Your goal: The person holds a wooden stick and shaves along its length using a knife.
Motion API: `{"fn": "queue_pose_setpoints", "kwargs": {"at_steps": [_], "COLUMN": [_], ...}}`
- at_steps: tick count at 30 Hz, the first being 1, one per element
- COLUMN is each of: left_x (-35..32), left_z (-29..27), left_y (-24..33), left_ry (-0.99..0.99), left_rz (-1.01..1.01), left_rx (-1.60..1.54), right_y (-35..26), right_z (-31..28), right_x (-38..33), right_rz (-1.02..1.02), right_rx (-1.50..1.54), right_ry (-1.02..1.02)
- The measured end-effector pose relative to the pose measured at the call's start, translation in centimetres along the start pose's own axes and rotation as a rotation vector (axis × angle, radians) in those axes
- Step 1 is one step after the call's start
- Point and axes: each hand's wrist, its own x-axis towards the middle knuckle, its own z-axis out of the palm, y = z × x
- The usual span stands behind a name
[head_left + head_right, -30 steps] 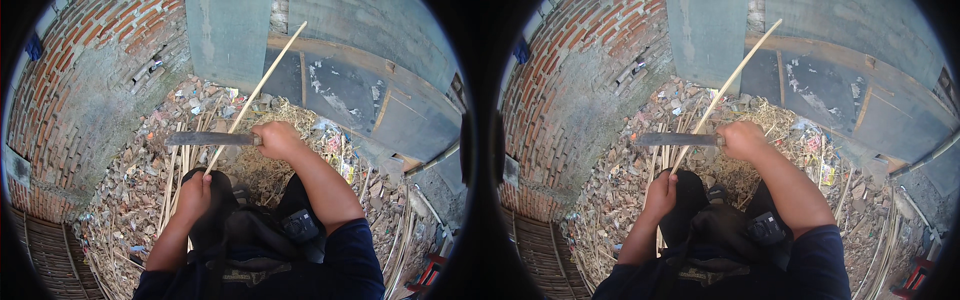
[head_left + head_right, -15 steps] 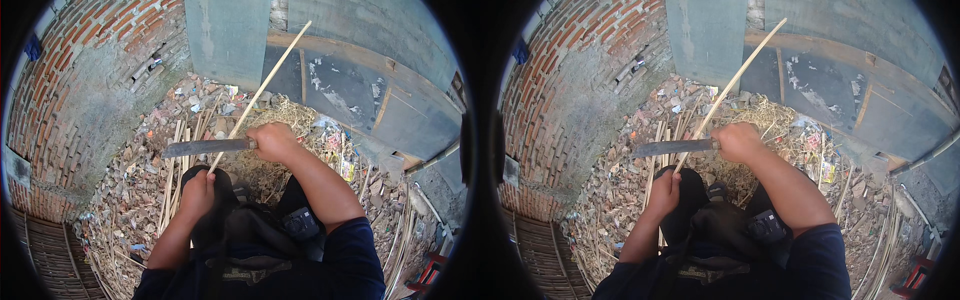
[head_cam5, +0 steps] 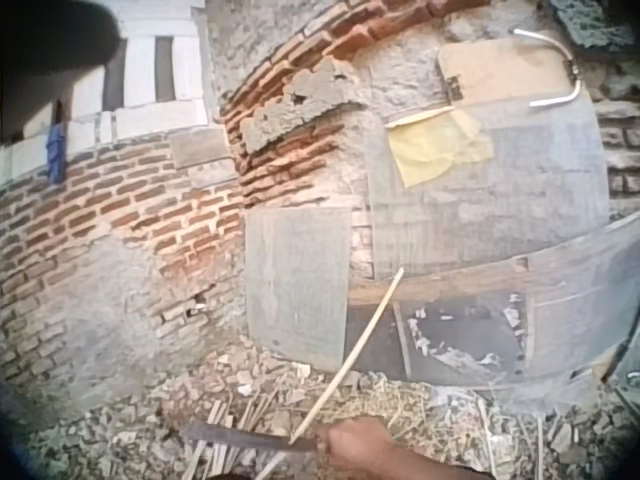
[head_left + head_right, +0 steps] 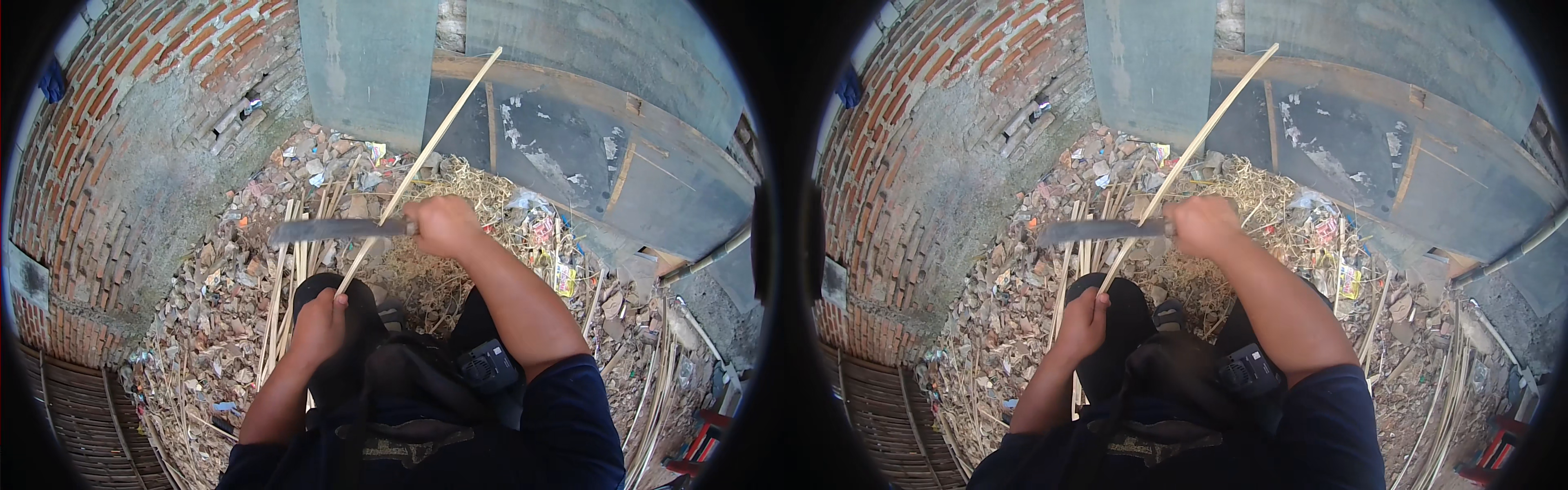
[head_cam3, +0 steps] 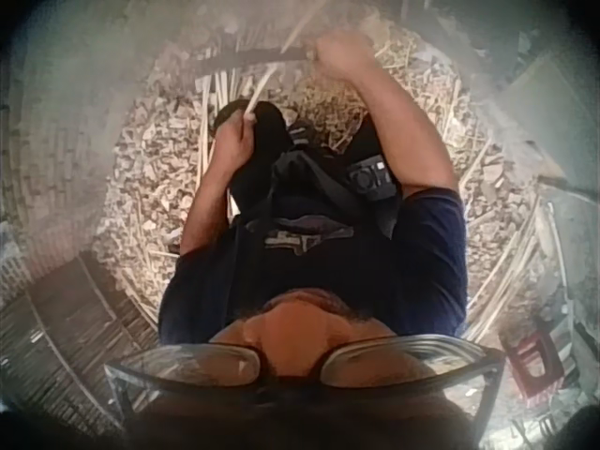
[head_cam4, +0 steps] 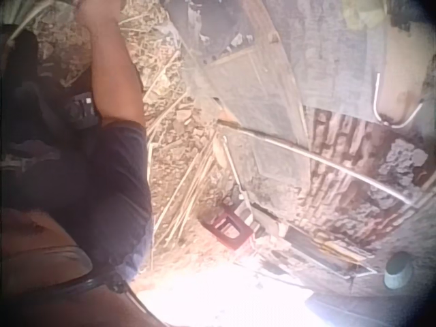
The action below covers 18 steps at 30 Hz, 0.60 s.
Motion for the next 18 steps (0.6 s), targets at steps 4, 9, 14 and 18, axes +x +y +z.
{"fn": "queue_pose_setpoints", "kwargs": {"at_steps": [4, 9, 14, 18], "left_x": [-0.2, -0.7, -1.3, -1.4], "left_z": [0.0, 0.0, -1.3, -0.9], "left_y": [-1.1, -0.9, -0.7, -1.5], "left_ry": [-0.022, -0.017, -0.02, -0.028], "left_rz": [0.006, -0.035, -0.04, -0.009], "left_rx": [0.066, -0.013, -0.007, 0.024], "right_y": [1.8, -0.1, 2.4, 2.4], "right_z": [-0.7, -0.1, -0.8, 0.0], "right_x": [0.0, -0.1, 0.4, 0.0], "right_rz": [0.129, 0.058, 0.159, 0.133], "right_rx": [-0.031, -0.03, 0.032, -0.051], "right_ry": [-0.079, -0.055, -0.093, -0.094]}}
